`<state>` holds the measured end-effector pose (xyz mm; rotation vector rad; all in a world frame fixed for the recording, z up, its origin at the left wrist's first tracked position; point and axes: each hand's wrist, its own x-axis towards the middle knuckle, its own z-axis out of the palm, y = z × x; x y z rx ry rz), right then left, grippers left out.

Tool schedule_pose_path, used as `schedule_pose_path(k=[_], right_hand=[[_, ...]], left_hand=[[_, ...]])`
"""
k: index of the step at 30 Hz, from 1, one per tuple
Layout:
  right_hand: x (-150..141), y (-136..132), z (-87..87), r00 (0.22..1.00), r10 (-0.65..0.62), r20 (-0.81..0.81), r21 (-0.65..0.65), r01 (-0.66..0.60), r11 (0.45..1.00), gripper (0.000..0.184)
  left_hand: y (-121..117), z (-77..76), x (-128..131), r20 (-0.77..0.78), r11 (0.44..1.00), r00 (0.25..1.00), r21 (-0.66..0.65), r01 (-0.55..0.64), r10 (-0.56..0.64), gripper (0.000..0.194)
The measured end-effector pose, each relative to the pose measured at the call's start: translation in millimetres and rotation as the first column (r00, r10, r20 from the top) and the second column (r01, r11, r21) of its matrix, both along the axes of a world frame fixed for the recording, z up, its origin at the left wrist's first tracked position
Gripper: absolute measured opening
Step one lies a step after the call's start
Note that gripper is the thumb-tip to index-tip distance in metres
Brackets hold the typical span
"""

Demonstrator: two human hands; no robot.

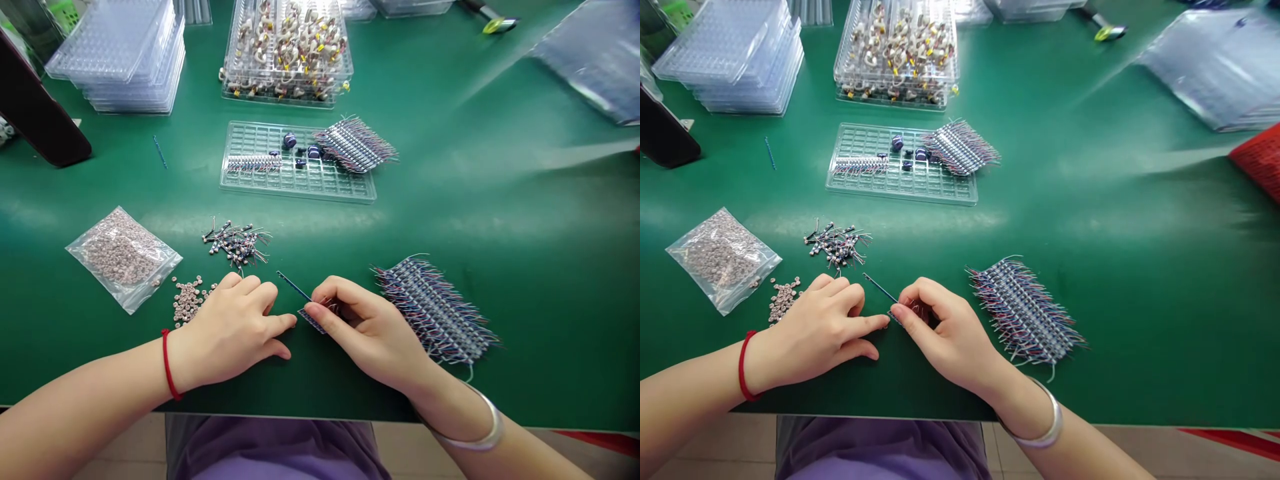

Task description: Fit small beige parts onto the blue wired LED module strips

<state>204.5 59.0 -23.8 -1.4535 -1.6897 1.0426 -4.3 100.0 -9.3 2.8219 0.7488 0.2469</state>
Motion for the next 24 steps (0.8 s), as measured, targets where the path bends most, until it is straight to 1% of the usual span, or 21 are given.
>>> schedule_pose_path(k=[6,15,17,19,21,24], right_hand=[[1,0,2.5,1.0,0.009,-0.007,-0.015,-0.009,1.0,0.022],[3,0,3.6,1.0,0.014,-0.025,-0.014,-0.014,1.0,0.024],[5,0,3.8,0.999,0.026,-0.023,-0.013,-0.026,1.0,0.024],[6,-1,4.1,0.998,0.067,-0.014,-0.003,-0.067,0.998,0.023],[7,-2,4.2,0.992,0.129,0.014,0.018,-0.129,0.991,0.021],[6,-2,4.0,0.977,0.199,0.079,0.056,-0.204,0.977,0.019]], left_hand=[[1,2.7,0,-0.012,0.999,1.0,-0.04,0.003,-0.003,0.03],[0,1.3,3,-0.032,0.999,0.999,-0.035,0.016,-0.017,0.031],[2,3.0,0,-0.039,0.999,0.999,-0.047,0.024,-0.026,0.033],[8,7.2,-5,-0.044,0.998,0.999,-0.059,0.021,-0.023,0.035],[18,13.1,-12,-0.045,0.998,0.999,-0.063,-0.01,0.007,0.034],[35,21.1,-23,-0.031,0.99,0.991,-0.043,-0.135,0.134,0.025]])
